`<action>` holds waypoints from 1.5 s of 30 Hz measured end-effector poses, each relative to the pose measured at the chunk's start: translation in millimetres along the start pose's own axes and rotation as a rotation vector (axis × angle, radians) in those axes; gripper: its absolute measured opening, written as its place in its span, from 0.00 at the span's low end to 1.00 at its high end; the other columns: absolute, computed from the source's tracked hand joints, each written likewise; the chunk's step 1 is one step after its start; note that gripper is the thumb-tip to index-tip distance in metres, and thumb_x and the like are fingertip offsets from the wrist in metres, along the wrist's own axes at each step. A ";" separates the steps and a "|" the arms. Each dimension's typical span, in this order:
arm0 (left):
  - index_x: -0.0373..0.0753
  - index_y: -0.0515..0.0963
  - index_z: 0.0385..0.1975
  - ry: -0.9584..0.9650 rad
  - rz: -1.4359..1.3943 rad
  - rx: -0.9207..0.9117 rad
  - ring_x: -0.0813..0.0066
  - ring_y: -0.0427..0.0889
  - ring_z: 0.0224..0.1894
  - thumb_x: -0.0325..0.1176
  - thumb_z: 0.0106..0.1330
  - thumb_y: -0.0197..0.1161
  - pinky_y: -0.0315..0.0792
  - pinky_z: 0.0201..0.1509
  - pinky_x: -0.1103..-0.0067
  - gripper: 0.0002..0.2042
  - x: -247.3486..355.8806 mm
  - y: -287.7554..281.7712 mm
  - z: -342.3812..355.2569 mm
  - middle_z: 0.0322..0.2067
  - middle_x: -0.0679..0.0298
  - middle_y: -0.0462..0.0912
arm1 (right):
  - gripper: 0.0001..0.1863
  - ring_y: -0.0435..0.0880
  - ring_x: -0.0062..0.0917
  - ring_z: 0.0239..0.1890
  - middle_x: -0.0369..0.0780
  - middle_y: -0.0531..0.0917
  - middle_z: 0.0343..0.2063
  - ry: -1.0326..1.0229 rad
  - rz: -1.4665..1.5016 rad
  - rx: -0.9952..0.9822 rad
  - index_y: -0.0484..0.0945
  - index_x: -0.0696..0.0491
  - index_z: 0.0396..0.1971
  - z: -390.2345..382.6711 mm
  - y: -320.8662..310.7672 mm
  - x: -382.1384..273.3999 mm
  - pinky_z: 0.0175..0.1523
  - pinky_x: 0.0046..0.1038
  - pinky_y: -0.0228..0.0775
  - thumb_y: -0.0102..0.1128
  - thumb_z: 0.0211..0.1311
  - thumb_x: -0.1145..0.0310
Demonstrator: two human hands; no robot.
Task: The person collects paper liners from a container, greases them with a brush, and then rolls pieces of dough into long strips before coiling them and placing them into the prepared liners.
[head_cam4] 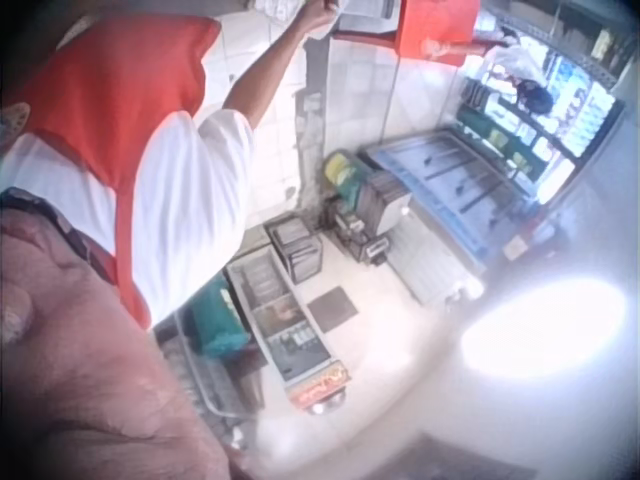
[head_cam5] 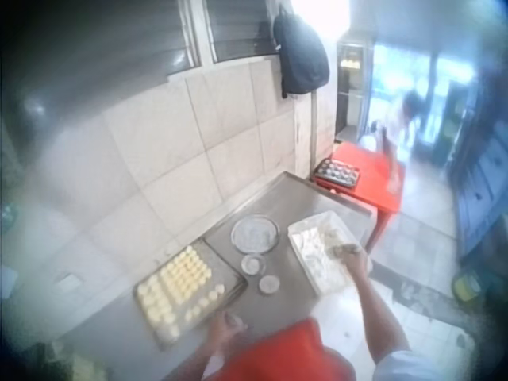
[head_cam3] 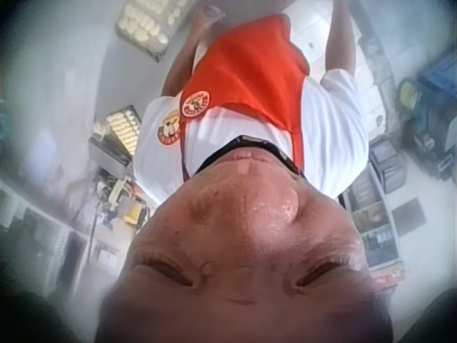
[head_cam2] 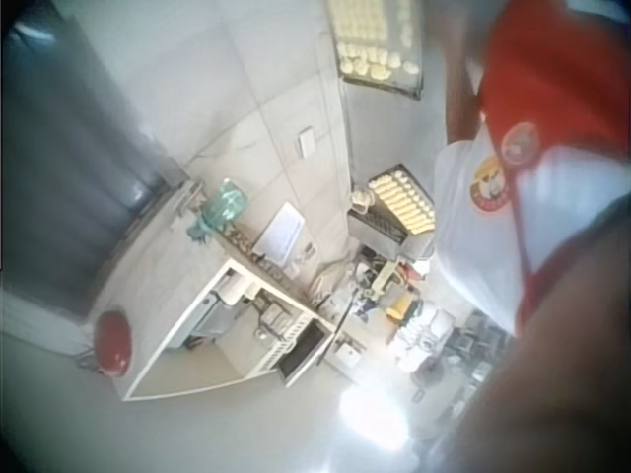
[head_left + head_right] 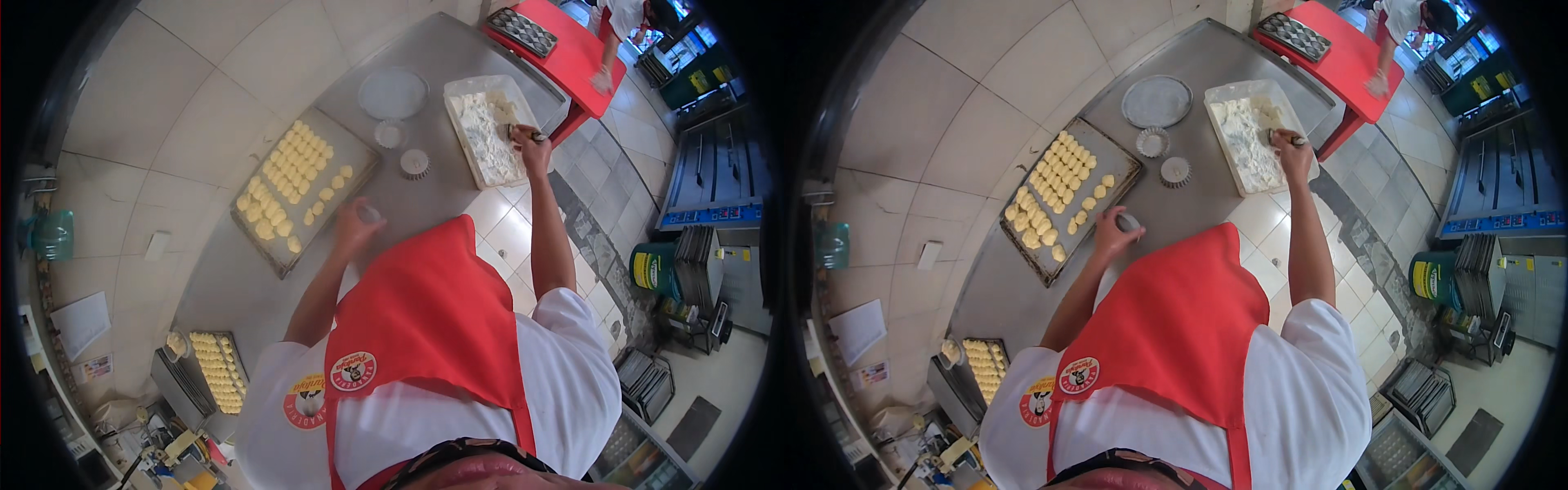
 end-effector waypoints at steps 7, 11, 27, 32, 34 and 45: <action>0.41 0.74 0.61 -0.264 -1.864 -0.430 0.44 0.80 0.58 0.58 0.72 0.59 0.77 0.58 0.53 0.29 0.4 -9.8 4.1 0.56 0.50 0.81 | 0.11 0.89 0.31 0.37 0.44 0.87 0.38 0.129 0.877 -0.209 0.83 0.61 0.46 -72.9 13.3 -102.0 0.41 0.32 0.85 0.66 0.67 0.74; 0.43 0.75 0.62 -0.271 -1.907 -0.453 0.44 0.81 0.58 0.62 0.72 0.53 0.77 0.56 0.54 0.31 45.2 -15.3 12.4 0.59 0.52 0.80 | 0.13 0.89 0.32 0.41 0.46 0.87 0.40 0.164 0.945 -0.552 0.81 0.61 0.48 -140.0 74.0 -139.0 0.43 0.34 0.85 0.67 0.66 0.74; 0.53 0.78 0.57 -0.321 -1.324 -0.333 0.70 0.81 0.47 0.67 0.68 0.54 0.75 0.51 0.68 0.29 73.3 -23.9 29.1 0.47 0.69 0.84 | 0.18 0.84 0.37 0.45 0.40 0.84 0.44 -1.295 -0.256 -0.644 0.85 0.45 0.44 -221.0 133.2 -231.8 0.47 0.36 0.79 0.69 0.50 0.73; 0.46 0.71 0.66 -0.060 -1.368 -0.177 0.68 0.80 0.54 0.54 0.78 0.49 0.75 0.58 0.70 0.25 70.7 -35.9 40.9 0.53 0.62 0.81 | 0.10 0.86 0.32 0.34 0.40 0.86 0.35 -0.169 0.405 -0.799 0.84 0.53 0.43 -211.4 159.7 -202.9 0.41 0.34 0.80 0.67 0.61 0.73; 0.42 0.68 0.68 0.335 -1.441 -0.065 0.68 0.79 0.57 0.47 0.81 0.44 0.74 0.63 0.72 0.24 92.8 -58.7 28.9 0.57 0.59 0.78 | 0.09 0.87 0.30 0.31 0.39 0.86 0.32 0.509 0.888 -0.708 0.84 0.56 0.42 -220.1 173.3 -167.9 0.39 0.33 0.80 0.67 0.64 0.72; 0.38 0.69 0.67 0.063 -1.468 -0.240 0.70 0.76 0.63 0.53 0.82 0.42 0.69 0.67 0.69 0.27 21.6 4.2 17.0 0.62 0.64 0.76 | 0.06 0.87 0.25 0.44 0.38 0.89 0.39 -0.505 0.325 -0.824 0.86 0.55 0.39 -255.2 158.9 -191.2 0.46 0.28 0.78 0.71 0.62 0.75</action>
Point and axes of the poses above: each hand's wrist, its own z-axis towards the middle knuckle, its own y-axis out of the palm, x = y × z, the point moved 7 cm from there along z, towards the middle knuckle
